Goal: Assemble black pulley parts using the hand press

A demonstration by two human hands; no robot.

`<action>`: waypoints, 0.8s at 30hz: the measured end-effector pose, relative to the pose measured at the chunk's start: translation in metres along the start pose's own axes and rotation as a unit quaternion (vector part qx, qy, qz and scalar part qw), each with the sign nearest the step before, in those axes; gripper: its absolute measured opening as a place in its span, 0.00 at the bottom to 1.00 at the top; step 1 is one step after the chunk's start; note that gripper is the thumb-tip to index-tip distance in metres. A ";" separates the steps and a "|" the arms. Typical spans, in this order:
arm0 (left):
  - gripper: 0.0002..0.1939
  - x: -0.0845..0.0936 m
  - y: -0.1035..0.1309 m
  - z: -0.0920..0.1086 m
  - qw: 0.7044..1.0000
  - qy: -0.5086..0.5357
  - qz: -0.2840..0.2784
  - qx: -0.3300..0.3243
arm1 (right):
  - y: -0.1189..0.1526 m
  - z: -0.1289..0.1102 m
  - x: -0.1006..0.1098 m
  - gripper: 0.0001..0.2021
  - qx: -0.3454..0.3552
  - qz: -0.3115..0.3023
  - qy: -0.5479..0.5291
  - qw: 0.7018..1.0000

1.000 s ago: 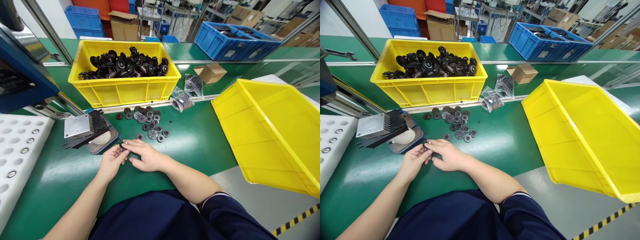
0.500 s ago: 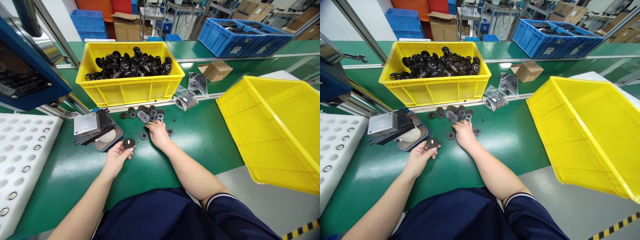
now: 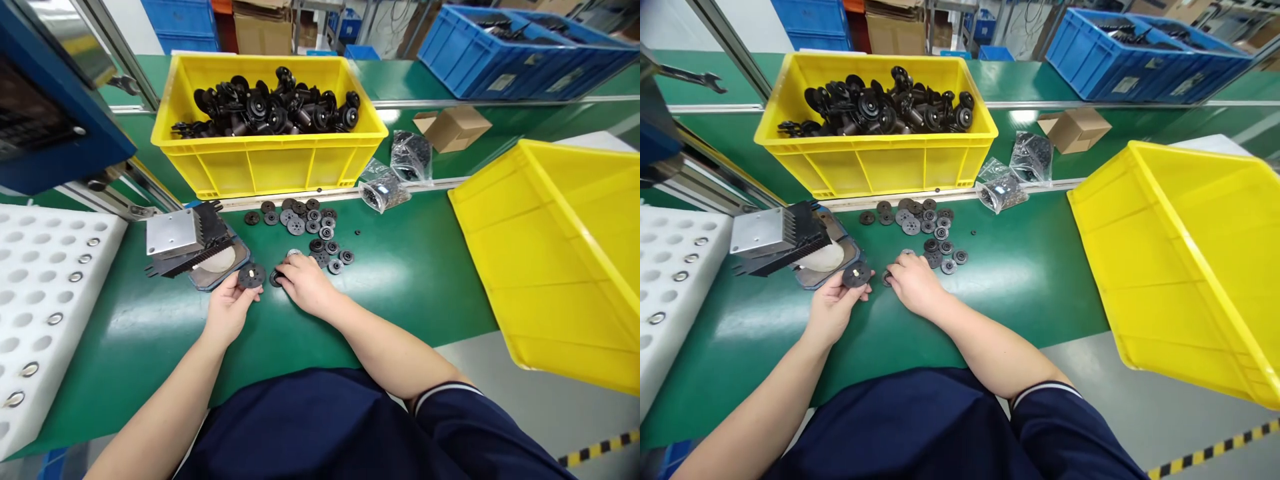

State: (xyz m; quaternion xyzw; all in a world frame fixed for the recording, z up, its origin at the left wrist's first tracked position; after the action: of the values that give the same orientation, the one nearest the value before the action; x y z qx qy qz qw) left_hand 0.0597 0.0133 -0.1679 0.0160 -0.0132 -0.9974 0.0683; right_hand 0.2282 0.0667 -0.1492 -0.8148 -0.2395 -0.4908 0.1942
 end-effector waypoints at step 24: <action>0.12 -0.002 0.005 -0.003 0.992 -0.115 -0.005 -0.041 | 0.014 -0.006 0.030 0.18 -0.028 0.193 -0.149 0.969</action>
State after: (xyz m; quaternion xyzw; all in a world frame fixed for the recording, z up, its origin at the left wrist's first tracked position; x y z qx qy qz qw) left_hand 0.0623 0.0081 -0.1709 -0.1020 0.0203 -0.9926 0.0623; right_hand 0.2439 0.0580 -0.1213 -0.9147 -0.0902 -0.3238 0.2243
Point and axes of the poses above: each hand's wrist, its own y-axis away from the middle knuckle, its own x-axis out of the back of the hand, z = x × y, the point moved 4 cm from there along -y, towards the middle knuckle, and after that the axes turned 3 degrees about -x, right-handed, at the moved point
